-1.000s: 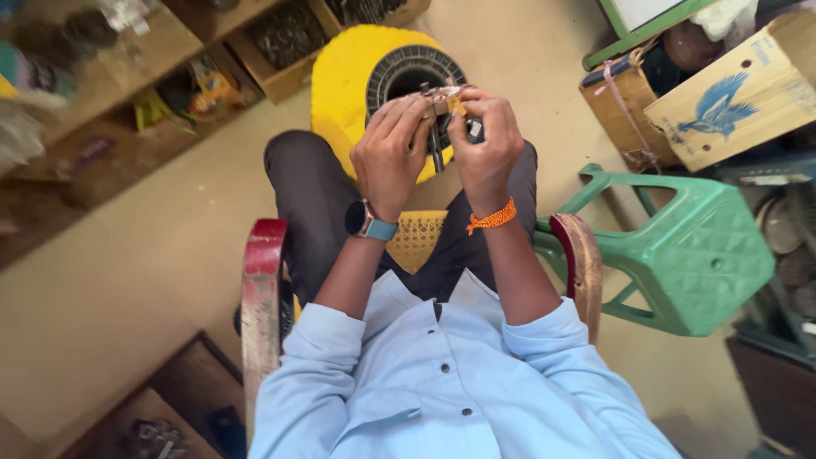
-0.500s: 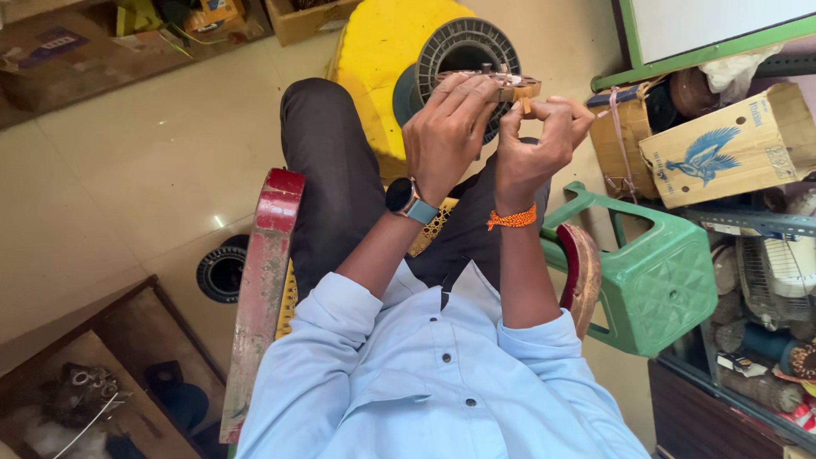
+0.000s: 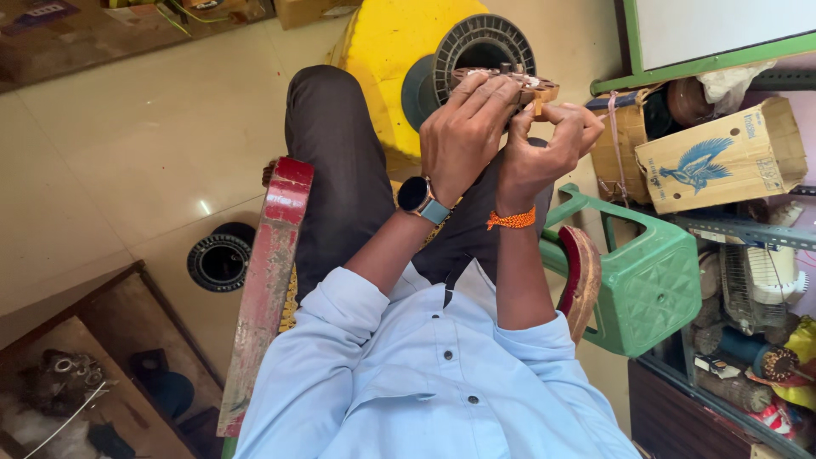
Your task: The person sits on a chair and assembles small rectangular components onto a central metal shaft of a fan motor stator. They repeatedly pick up the components, align them, and press them into place on the shaft while holding the stator assembly.
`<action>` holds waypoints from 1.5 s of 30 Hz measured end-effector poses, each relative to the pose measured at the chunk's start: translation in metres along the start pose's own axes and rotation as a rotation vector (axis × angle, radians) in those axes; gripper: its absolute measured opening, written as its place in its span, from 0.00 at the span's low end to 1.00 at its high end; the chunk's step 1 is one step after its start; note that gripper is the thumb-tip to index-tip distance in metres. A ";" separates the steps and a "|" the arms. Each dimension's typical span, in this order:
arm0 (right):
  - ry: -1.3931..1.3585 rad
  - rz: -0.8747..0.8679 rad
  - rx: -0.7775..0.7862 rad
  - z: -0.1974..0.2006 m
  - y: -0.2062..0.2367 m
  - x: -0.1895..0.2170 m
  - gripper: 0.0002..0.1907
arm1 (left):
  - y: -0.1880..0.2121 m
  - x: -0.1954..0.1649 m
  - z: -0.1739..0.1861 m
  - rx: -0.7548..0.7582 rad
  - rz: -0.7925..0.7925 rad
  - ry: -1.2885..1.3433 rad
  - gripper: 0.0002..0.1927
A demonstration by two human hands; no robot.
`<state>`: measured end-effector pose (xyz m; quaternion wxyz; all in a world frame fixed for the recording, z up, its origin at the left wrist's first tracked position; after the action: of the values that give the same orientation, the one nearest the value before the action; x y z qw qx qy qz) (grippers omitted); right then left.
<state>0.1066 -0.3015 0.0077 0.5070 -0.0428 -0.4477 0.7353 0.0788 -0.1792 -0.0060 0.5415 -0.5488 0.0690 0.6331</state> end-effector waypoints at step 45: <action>-0.334 0.388 0.507 0.011 -0.056 -0.006 0.11 | -0.011 0.018 0.016 0.191 0.137 0.435 0.17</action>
<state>0.1434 -0.3081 0.0509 0.2722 0.1209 -0.3114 0.9024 0.0812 -0.1531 -0.0080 0.5191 -0.6125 0.2807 0.5259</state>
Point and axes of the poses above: each hand's wrist, its own y-axis away from the middle knuckle, its own z-axis out of the back of the hand, x = y × z, the point moved 5 cm from there along -y, towards the middle knuckle, and after that the axes turned 1 degree about y, right-handed, at the moved point
